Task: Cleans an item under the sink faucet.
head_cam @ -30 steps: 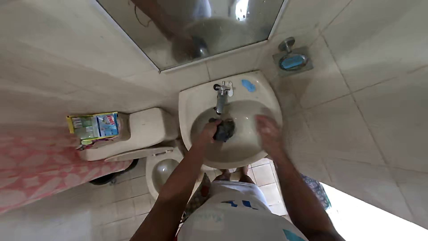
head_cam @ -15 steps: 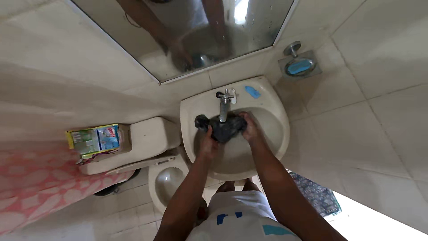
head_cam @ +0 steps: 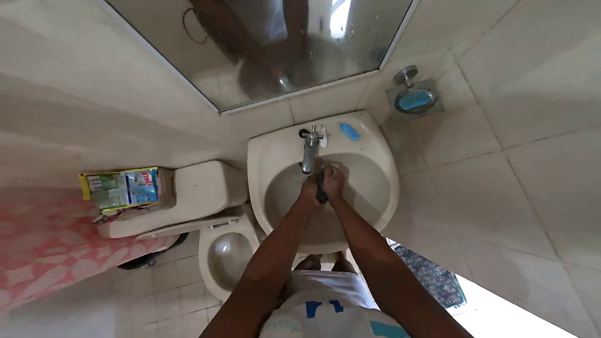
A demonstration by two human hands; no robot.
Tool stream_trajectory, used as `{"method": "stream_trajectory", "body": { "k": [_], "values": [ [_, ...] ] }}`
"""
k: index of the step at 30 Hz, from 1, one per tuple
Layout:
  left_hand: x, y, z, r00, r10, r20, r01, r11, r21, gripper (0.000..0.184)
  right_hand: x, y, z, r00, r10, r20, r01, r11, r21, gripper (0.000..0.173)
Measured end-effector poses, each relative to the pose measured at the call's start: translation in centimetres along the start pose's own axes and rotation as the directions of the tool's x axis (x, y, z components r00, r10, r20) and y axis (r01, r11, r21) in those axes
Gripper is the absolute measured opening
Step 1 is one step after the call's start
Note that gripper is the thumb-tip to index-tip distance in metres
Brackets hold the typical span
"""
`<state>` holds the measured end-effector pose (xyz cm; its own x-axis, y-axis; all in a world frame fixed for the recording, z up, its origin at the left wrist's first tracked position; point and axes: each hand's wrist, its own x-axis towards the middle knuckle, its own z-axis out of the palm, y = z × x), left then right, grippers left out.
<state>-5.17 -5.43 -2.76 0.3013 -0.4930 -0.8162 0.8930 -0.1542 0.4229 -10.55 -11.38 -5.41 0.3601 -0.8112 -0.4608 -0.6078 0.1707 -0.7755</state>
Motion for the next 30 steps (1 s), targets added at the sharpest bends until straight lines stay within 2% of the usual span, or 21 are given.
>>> {"method": "stream_trajectory", "body": {
  "k": [2, 4, 5, 6, 8, 9, 12, 14, 15, 16, 18, 19, 20, 21, 22, 25, 26, 27, 28, 29, 30],
  "values": [
    [-0.1, 0.7, -0.8, 0.993, 0.076, -0.089, -0.068, 0.993, 0.095, 0.036, -2.1, -0.9, 0.6, 0.996, -0.046, 0.079, 0.049, 0.998, -0.026, 0.043],
    [-0.2, 1.2, -2.7, 0.979, 0.183, -0.093, -0.148, 0.944, 0.295, 0.039, -5.0, -2.1, 1.0, 0.970, -0.138, 0.200, 0.152, 0.987, -0.055, 0.040],
    [-0.1, 1.1, -3.3, 0.973, 0.213, -0.085, -0.172, 0.923, 0.345, 0.039, -5.8, -2.2, 1.1, 0.962, -0.174, 0.211, 0.193, 0.978, -0.074, 0.041],
    [0.0, 0.6, -3.5, 0.971, 0.222, -0.088, -0.186, 0.933, 0.308, 0.038, -6.0, -2.1, 1.2, 0.958, -0.202, 0.202, 0.224, 0.971, -0.089, 0.042],
    [-0.4, 0.1, -2.5, 0.987, 0.135, -0.086, -0.122, 0.981, 0.149, 0.044, -4.6, -1.4, 0.6, 0.953, -0.277, 0.127, 0.296, 0.941, -0.166, 0.042],
    [-0.9, 0.4, -2.0, 0.995, 0.078, -0.065, -0.068, 0.989, 0.134, 0.047, -3.4, -1.2, -0.2, 0.944, -0.314, 0.106, 0.331, 0.909, -0.253, 0.041],
    [-3.0, 2.6, -2.1, 0.998, 0.008, 0.058, -0.023, 0.964, 0.265, 0.042, -0.5, -0.5, -2.7, 0.898, -0.410, 0.161, 0.419, 0.685, -0.596, 0.037],
    [-3.7, 4.5, -3.3, 0.995, -0.018, 0.095, -0.022, 0.917, 0.399, 0.035, -0.5, -1.0, -3.8, 0.887, -0.423, 0.185, 0.427, 0.598, -0.679, 0.033],
    [-3.7, 5.1, -3.9, 0.996, -0.039, 0.082, -0.005, 0.877, 0.481, 0.028, -1.1, -1.5, -4.0, 0.888, -0.408, 0.214, 0.437, 0.602, -0.668, 0.032],
    [-3.7, 5.5, -4.4, 0.995, -0.062, 0.074, 0.007, 0.810, 0.586, 0.025, -2.0, -2.0, -3.6, 0.882, -0.389, 0.265, 0.464, 0.625, -0.628, 0.032],
    [-4.9, 6.2, -4.1, 0.995, -0.076, 0.070, -0.016, 0.562, 0.827, 0.027, -3.4, -2.7, -2.0, 0.830, -0.373, 0.416, 0.536, 0.740, -0.406, 0.034],
    [-5.7, 6.7, -3.7, 0.993, -0.074, 0.094, -0.053, 0.436, 0.899, 0.031, -3.4, -2.8, -1.0, 0.808, -0.356, 0.470, 0.498, 0.838, -0.221, 0.036],
    [-6.2, 7.1, -3.6, 0.993, -0.029, 0.116, -0.097, 0.374, 0.922, 0.030, -3.2, -2.8, -0.2, 0.805, -0.285, 0.521, 0.371, 0.926, -0.066, 0.040],
    [-6.3, 7.5, -3.9, 0.990, 0.041, 0.136, -0.142, 0.360, 0.922, 0.027, -2.7, -2.8, 0.1, 0.805, -0.223, 0.549, 0.264, 0.965, 0.006, 0.042],
    [-6.6, 8.0, -4.3, 0.983, 0.111, 0.148, -0.181, 0.401, 0.898, 0.026, -1.8, -2.8, 0.0, 0.799, -0.182, 0.574, 0.222, 0.975, 0.001, 0.043],
    [-7.0, 8.5, -6.4, 0.945, 0.308, 0.112, -0.297, 0.658, 0.692, 0.027, 1.2, -0.9, -2.2, 0.751, -0.124, 0.648, 0.274, 0.952, -0.135, 0.039],
    [-6.4, 8.2, -7.3, 0.934, 0.335, 0.123, -0.336, 0.709, 0.621, 0.029, 1.9, 0.1, -3.1, 0.764, -0.136, 0.630, 0.220, 0.974, -0.056, 0.033],
    [-5.4, 7.5, -8.0, 0.931, 0.337, 0.141, -0.355, 0.743, 0.568, 0.031, 2.3, 1.0, -3.9, 0.796, -0.161, 0.583, 0.124, 0.987, 0.103, 0.029],
    [-4.5, 6.3, -8.4, 0.938, 0.312, 0.149, -0.343, 0.781, 0.521, 0.035, 2.4, 2.0, -4.5, 0.827, -0.189, 0.529, 0.018, 0.950, 0.310, 0.031],
    [-3.7, 4.9, -8.2, 0.955, 0.265, 0.134, -0.297, 0.834, 0.466, 0.039, 2.0, 2.7, -4.5, 0.846, -0.226, 0.482, -0.078, 0.843, 0.532, 0.039],
    [-3.0, 3.5, -7.4, 0.973, 0.203, 0.107, -0.228, 0.894, 0.386, 0.045, 1.6, 2.9, -3.8, 0.862, -0.257, 0.436, -0.152, 0.690, 0.707, 0.049]
  ]
}}
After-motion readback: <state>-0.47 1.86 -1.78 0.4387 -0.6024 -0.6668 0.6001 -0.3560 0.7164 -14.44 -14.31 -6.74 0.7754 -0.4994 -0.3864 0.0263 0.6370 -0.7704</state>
